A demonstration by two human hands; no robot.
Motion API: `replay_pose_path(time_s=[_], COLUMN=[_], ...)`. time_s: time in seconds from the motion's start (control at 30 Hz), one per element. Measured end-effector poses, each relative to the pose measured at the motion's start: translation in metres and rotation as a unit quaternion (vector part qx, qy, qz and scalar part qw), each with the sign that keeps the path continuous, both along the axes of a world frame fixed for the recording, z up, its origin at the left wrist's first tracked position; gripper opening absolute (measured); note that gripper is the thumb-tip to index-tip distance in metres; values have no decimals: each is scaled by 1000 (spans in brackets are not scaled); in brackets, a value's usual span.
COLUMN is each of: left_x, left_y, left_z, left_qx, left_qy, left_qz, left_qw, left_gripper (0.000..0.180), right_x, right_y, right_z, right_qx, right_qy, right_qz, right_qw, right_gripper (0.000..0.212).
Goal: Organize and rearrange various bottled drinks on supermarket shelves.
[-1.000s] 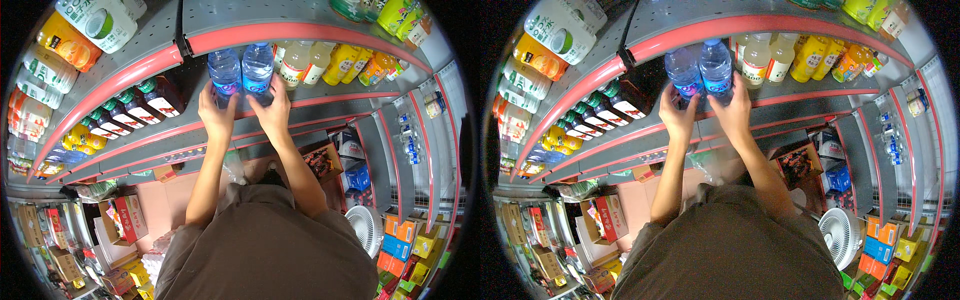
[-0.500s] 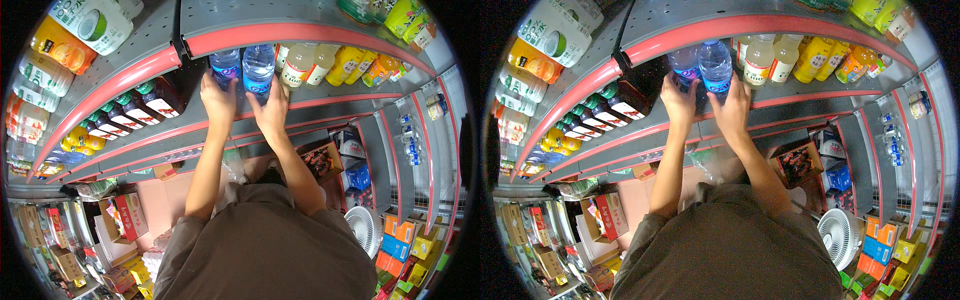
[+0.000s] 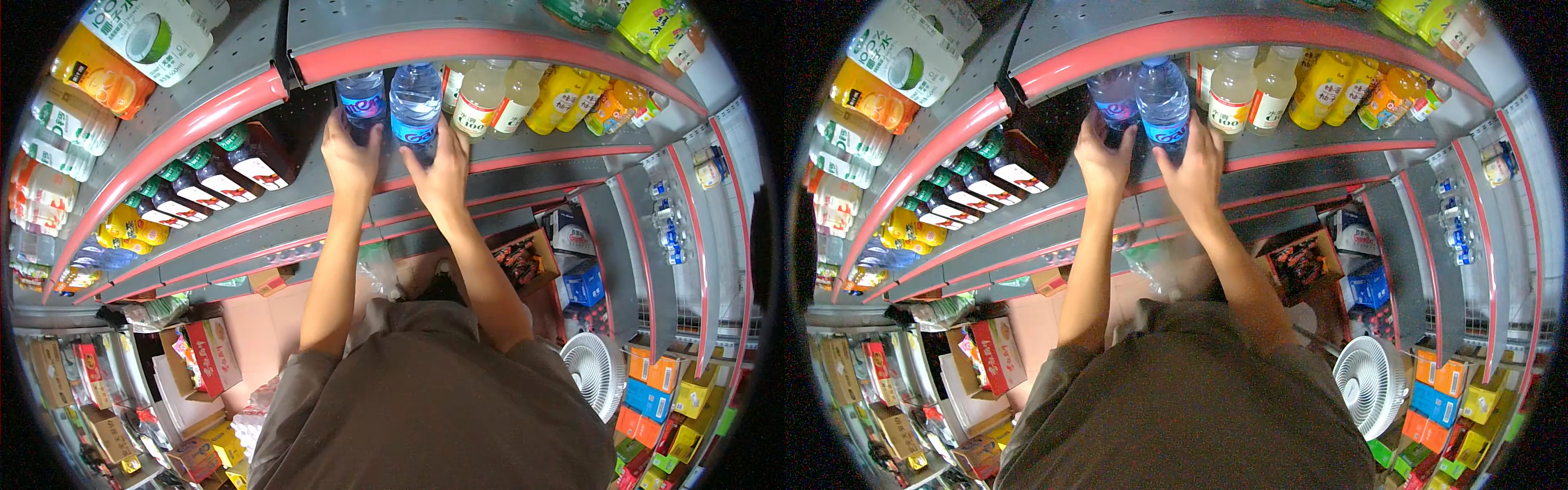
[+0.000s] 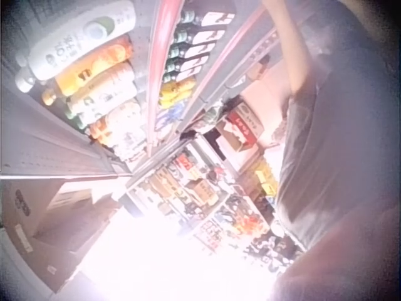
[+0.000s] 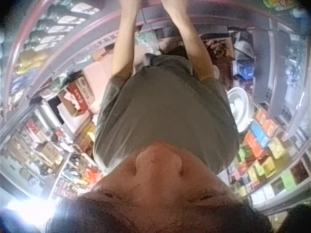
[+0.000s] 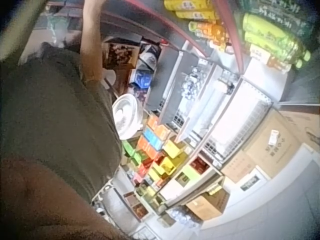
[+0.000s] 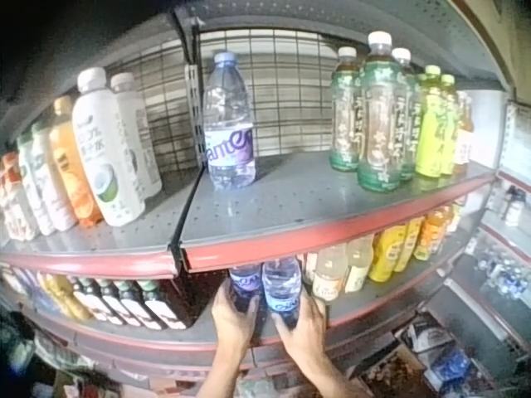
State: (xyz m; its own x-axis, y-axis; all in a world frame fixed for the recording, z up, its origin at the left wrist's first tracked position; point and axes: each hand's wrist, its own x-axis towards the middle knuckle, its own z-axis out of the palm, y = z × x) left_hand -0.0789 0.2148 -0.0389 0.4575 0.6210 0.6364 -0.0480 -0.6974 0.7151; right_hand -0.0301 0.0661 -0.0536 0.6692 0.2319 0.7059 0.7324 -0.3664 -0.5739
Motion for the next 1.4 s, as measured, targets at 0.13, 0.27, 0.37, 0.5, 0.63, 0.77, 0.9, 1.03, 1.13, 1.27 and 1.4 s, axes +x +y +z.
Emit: replay_pose_path(time_s=[0.13,0.27,0.37,0.5,0.63,0.77,0.9,1.03,1.13,1.27,1.4], left_x=[-32,-65,-78,-105,-118,-117,-99,-57,-35,11,13], left_y=[-21,-41,-51,-53,-56,-56,-51,-29,-19,19,21], left_z=[13,25,37,83,123,155,195,237,264,258,257], left_qx=[22,35,53,105,167,159,132,92,100,208,125], left_qy=[12,9,-21,-84,-141,-182,-218,-205,-120,-91,13], left_qz=[4,-53,-57,-42,-67,-96,-109,-137,-108,20,-95], left_qw=[1000,998,997,990,973,966,961,965,982,974,988], left_gripper=[49,34,29,21,24,28,30,29,52,62,67], right_x=[-22,-50,-63,-91,-108,-108,-88,-42,6,37,48], right_y=[-15,-29,-47,-46,-44,-43,-31,-9,23,47,48], right_z=[4,6,-1,22,54,106,178,238,266,284,276], right_qx=[61,116,118,176,225,210,217,233,182,-3,-66], right_qy=[-34,-25,-8,44,31,-88,-183,-194,-138,-52,25], right_qz=[-21,1,-7,15,74,143,165,154,151,68,166], right_qw=[997,993,993,983,971,963,945,941,962,996,984], right_gripper=[75,60,54,46,52,55,43,26,42,70,72])
